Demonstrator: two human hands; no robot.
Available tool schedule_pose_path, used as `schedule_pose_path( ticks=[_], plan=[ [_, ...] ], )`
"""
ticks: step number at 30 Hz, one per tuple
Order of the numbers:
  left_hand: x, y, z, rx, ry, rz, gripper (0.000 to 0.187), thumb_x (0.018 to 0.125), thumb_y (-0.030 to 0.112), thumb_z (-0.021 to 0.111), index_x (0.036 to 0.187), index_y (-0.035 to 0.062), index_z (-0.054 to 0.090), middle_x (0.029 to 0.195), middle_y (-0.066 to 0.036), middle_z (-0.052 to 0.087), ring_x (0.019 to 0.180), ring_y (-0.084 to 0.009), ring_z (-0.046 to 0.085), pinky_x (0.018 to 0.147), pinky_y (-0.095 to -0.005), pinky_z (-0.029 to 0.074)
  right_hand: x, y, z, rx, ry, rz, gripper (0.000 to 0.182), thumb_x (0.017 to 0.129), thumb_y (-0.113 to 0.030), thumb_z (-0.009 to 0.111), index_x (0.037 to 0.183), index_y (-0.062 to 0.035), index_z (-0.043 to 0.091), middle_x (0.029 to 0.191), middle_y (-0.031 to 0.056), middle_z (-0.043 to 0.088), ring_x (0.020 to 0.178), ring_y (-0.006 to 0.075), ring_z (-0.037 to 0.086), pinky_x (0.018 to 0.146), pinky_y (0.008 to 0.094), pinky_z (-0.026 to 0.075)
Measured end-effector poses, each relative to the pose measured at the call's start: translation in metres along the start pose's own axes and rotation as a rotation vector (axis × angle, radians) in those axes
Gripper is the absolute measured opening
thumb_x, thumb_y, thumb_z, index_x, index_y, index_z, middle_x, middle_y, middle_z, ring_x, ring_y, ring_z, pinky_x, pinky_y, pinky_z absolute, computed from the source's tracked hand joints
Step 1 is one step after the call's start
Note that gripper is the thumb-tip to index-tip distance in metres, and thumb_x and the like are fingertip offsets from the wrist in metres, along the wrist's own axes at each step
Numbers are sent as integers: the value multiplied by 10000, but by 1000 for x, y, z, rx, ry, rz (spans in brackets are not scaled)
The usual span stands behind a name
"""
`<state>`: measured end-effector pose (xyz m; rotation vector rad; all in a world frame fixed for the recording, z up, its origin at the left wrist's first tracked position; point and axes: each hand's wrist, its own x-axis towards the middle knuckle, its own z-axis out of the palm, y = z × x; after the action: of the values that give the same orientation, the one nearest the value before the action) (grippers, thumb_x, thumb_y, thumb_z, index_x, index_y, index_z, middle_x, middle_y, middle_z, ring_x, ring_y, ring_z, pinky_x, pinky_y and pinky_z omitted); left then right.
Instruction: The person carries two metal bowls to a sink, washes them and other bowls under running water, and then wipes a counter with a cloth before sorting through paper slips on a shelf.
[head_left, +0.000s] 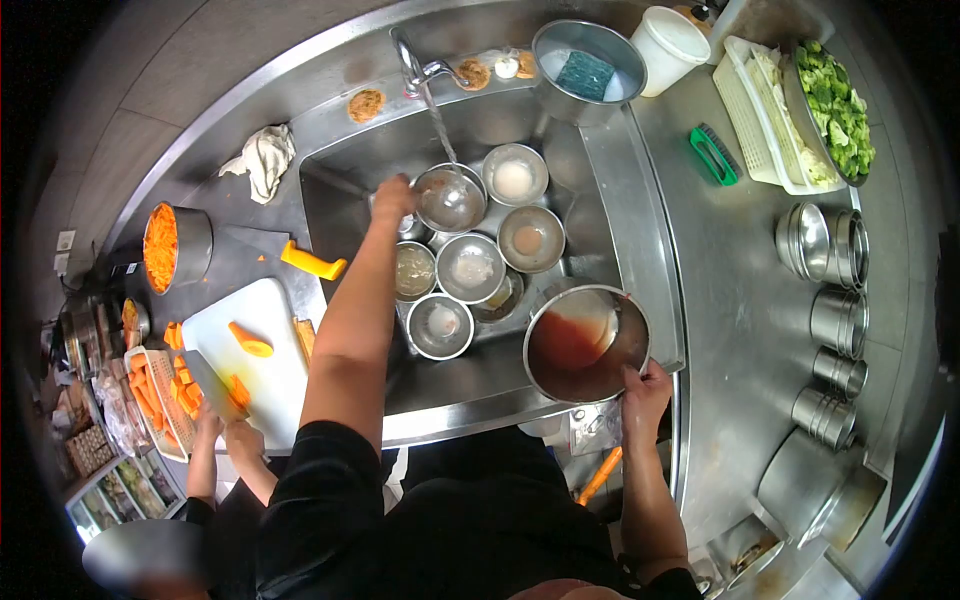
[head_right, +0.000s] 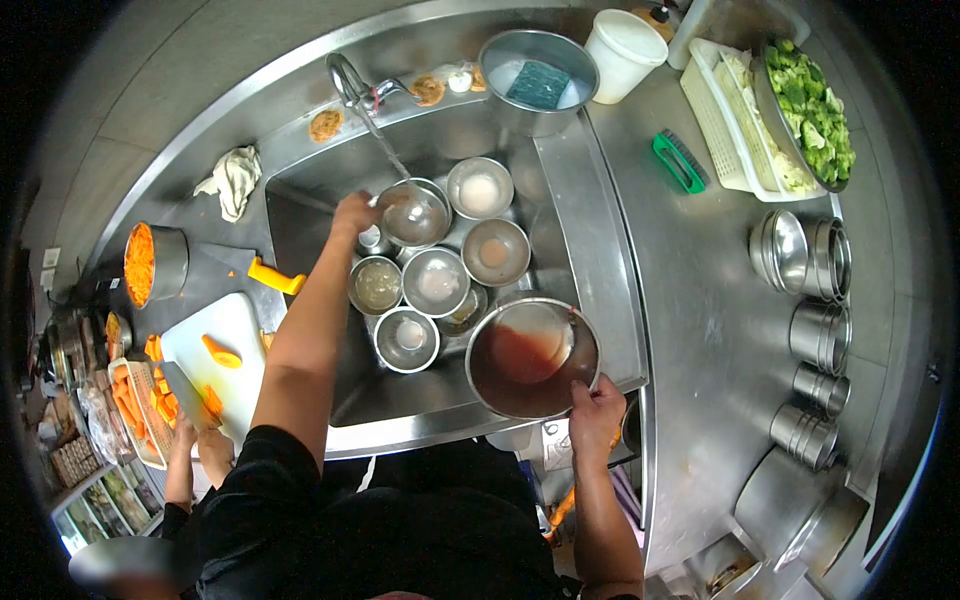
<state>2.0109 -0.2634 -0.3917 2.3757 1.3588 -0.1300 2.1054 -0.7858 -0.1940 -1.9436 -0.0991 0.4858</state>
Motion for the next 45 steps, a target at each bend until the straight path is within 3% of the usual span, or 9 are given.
schedule_pose_path(
  ticks=[4,10,13,23,27,32,40,44,45],
  plan=[
    [-12,96,-42,-30,75,468,322,876,307,722,1110,86,729,1080,-189,739,987,-385,704,915,-452,548,15,-28,35,-73,-38,153,119,893,-76,661,825,20,674,660,27,608,539,99,557,463,269,475],
    [-7,116,-94,-1169,-129,51,268,952,293,643,986,44,737,957,-171,746,800,-363,711,786,-449,571,107,-16,167,146,-173,151,128,910,-61,664,955,58,681,740,86,638,530,159,621,423,309,561],
    [-39,94,-101,-387,-104,31,293,841,292,764,966,33,708,968,-210,743,944,-391,716,848,-436,558,146,-39,234,91,-192,199,109,912,-81,652,945,23,657,762,103,674,490,165,615,399,310,489],
    [-51,74,-158,-266,30,169,223,728,86,687,937,17,651,974,-257,710,1005,-442,672,877,-486,538,227,-32,320,61,-629,223,186,840,-189,709,931,-33,664,749,96,668,619,200,676,490,357,514],
    [-70,84,-172,-220,-95,254,239,759,89,647,976,-9,670,999,-284,698,1004,-463,663,902,-510,524,206,-145,351,-824,-546,-511,294,845,-269,722,1057,-65,731,1067,215,722,1092,366,681,929,460,544],
    [-67,61,-179,-387,107,336,237,756,84,639,972,-15,639,930,-291,670,953,-487,639,807,-510,515,189,-190,394,-946,-649,-1147,286,829,-336,703,964,-89,757,1064,187,728,1070,376,685,907,475,548],
    [-94,68,-108,-721,643,-48,153,759,33,652,801,30,505,689,-247,566,689,-470,600,655,-516,474,214,-24,382,-112,-483,428,261,795,-130,721,994,40,717,897,174,722,753,311,725,503,450,600],
    [-76,31,-18,-814,450,-376,296,764,223,785,780,18,573,713,-200,640,699,-388,657,680,-488,497,225,-37,330,-239,-493,139,271,783,-56,708,1041,25,704,870,116,738,877,308,736,669,456,616],
    [-72,33,-21,-776,364,-349,361,758,297,825,788,13,604,739,-199,666,727,-391,670,698,-490,506,229,-42,316,-668,-435,-418,222,793,-52,702,1011,-13,703,874,171,740,857,349,735,735,452,580]
  ],
)
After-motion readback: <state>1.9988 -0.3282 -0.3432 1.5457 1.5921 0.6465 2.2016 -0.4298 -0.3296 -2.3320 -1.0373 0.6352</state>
